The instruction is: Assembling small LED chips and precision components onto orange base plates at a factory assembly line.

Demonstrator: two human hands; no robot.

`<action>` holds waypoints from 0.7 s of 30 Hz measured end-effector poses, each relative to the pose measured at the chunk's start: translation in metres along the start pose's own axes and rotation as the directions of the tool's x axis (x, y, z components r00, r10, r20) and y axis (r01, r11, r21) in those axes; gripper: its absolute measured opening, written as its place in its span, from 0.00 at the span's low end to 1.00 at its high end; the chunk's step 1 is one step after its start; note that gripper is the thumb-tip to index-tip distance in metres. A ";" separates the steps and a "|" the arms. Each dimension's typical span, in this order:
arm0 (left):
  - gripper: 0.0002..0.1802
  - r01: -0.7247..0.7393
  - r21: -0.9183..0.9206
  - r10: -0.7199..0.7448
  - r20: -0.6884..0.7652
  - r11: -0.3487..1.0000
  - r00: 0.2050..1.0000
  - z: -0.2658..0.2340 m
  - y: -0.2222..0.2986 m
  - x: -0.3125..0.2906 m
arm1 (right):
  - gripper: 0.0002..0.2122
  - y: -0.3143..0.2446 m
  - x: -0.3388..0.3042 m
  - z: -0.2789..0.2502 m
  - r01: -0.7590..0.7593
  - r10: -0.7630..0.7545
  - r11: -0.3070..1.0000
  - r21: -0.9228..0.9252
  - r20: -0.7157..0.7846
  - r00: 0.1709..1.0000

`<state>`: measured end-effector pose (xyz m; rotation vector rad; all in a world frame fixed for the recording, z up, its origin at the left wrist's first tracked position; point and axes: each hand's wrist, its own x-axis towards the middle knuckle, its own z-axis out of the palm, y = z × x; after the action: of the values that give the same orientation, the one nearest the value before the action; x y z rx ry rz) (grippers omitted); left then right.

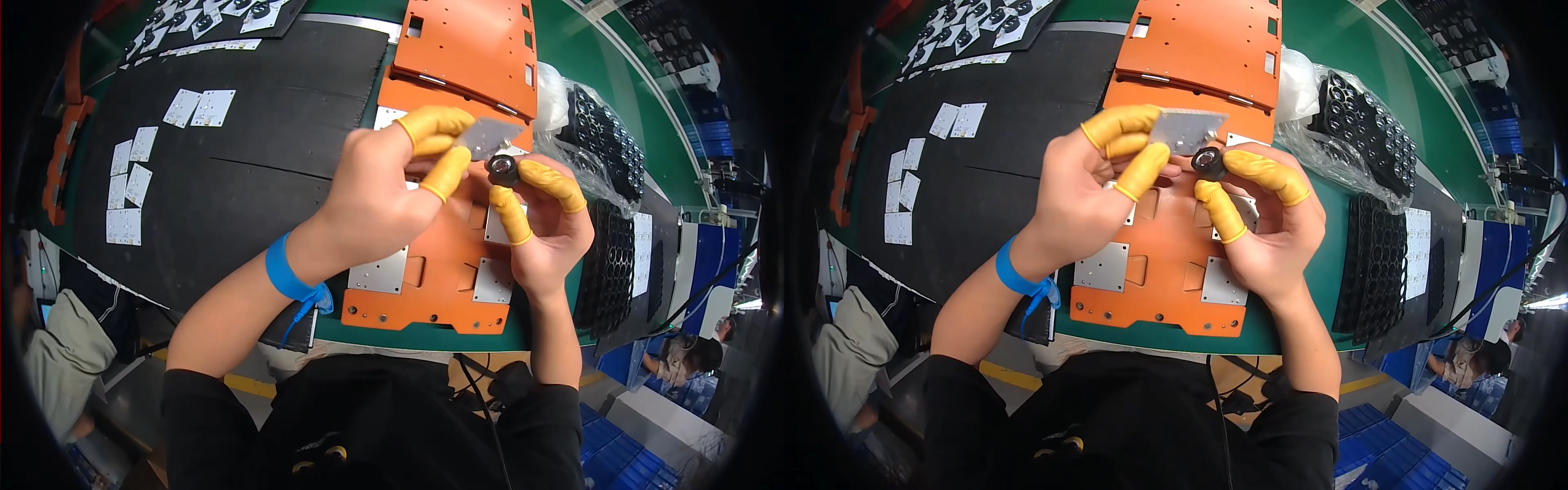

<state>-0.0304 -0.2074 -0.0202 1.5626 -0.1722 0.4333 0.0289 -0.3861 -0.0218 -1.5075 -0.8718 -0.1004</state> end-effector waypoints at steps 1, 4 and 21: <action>0.15 0.138 -0.177 -0.143 -0.014 0.974 0.990 0.001 0.002 0.001 | 0.15 0.000 -0.001 -0.001 -0.009 0.009 1.000 0.015 -0.003 1.000; 0.15 0.207 -0.258 -0.210 0.016 0.944 0.978 -0.003 0.005 0.003 | 0.15 0.002 -0.002 -0.001 -0.023 0.024 0.999 0.045 -0.011 1.000; 0.18 0.202 -0.240 -0.184 0.097 0.950 0.978 0.000 0.005 0.000 | 0.12 -0.004 0.002 0.000 0.275 -0.261 0.892 -0.359 0.089 0.961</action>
<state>-0.0323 -0.2073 -0.0151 1.3336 -0.1230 0.1913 0.0279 -0.3859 -0.0178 -1.7317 -1.1359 -0.4632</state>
